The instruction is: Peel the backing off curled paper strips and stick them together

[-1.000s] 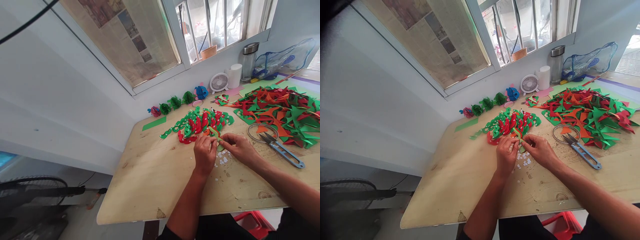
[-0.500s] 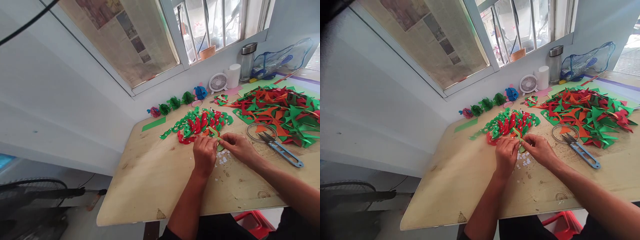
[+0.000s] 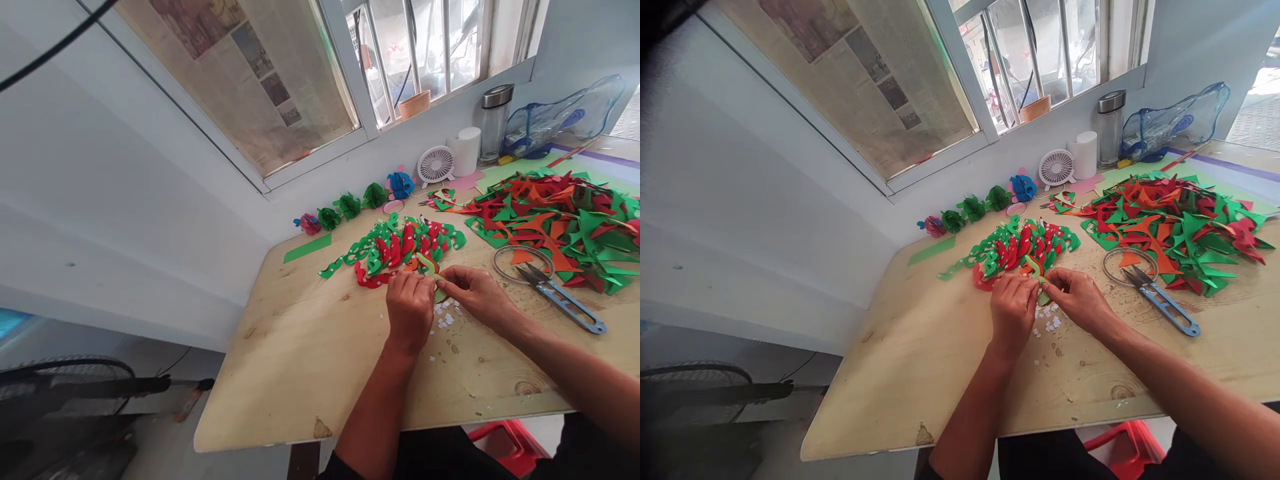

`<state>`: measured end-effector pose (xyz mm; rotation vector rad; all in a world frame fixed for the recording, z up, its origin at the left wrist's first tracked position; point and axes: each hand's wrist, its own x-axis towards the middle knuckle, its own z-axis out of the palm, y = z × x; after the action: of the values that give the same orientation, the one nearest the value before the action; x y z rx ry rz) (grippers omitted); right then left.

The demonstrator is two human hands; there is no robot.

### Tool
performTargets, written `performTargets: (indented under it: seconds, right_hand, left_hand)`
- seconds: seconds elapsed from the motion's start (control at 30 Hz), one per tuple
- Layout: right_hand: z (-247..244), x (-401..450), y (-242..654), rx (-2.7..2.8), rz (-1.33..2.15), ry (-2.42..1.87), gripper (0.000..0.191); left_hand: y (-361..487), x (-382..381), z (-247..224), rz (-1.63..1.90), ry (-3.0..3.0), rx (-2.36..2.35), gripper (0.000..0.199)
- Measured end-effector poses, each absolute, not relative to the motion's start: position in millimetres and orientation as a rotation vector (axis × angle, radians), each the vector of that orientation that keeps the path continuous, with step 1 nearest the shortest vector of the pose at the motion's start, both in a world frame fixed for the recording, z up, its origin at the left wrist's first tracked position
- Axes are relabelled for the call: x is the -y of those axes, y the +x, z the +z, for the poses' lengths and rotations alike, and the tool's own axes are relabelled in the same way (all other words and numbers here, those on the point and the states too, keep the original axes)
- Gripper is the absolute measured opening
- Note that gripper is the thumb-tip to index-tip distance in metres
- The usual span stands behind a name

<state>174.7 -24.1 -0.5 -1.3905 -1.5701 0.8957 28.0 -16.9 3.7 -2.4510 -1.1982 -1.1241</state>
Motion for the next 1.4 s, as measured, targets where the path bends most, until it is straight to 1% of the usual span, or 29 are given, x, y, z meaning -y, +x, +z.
performTargets:
  seconds: [0.17,0.27,0.57,0.8,1.0,1.23,1.4]
  right_hand:
    - [-0.5,25.2,174.4,1.558,0.898,-1.398,0.03]
    - [-2.4,25.0,174.3,1.566,0.906,-1.42,0.028]
    - [-2.9,25.1,173.7,1.589,0.914,-1.444,0.028]
    - [-3.2,24.1,174.5,1.583,0.949,-1.44,0.027]
    - [0.5,24.8,173.8,1.506,1.017,-1.404,0.029]
    - [0.6,25.0,174.7,1.509,1.021,-1.385,0.031]
    - [3.6,26.3,172.6,1.513,1.006,-1.386,0.033]
  left_hand:
    - [29.8,18.6,3.8,-1.037,-2.414,1.165,0.015]
    - [30.3,18.0,1.4,-1.044,-2.419,1.179,0.014]
    - [29.0,12.4,-4.1,-1.479,-2.588,1.52,0.011]
    - [26.8,11.8,-0.6,-1.627,-2.651,1.727,0.011]
    - [25.1,12.7,0.3,-1.869,-2.641,1.845,0.013]
    - [25.2,11.2,-4.4,-1.847,-2.519,1.968,0.016]
    - [25.6,10.1,-4.9,-1.903,-2.536,1.988,0.013]
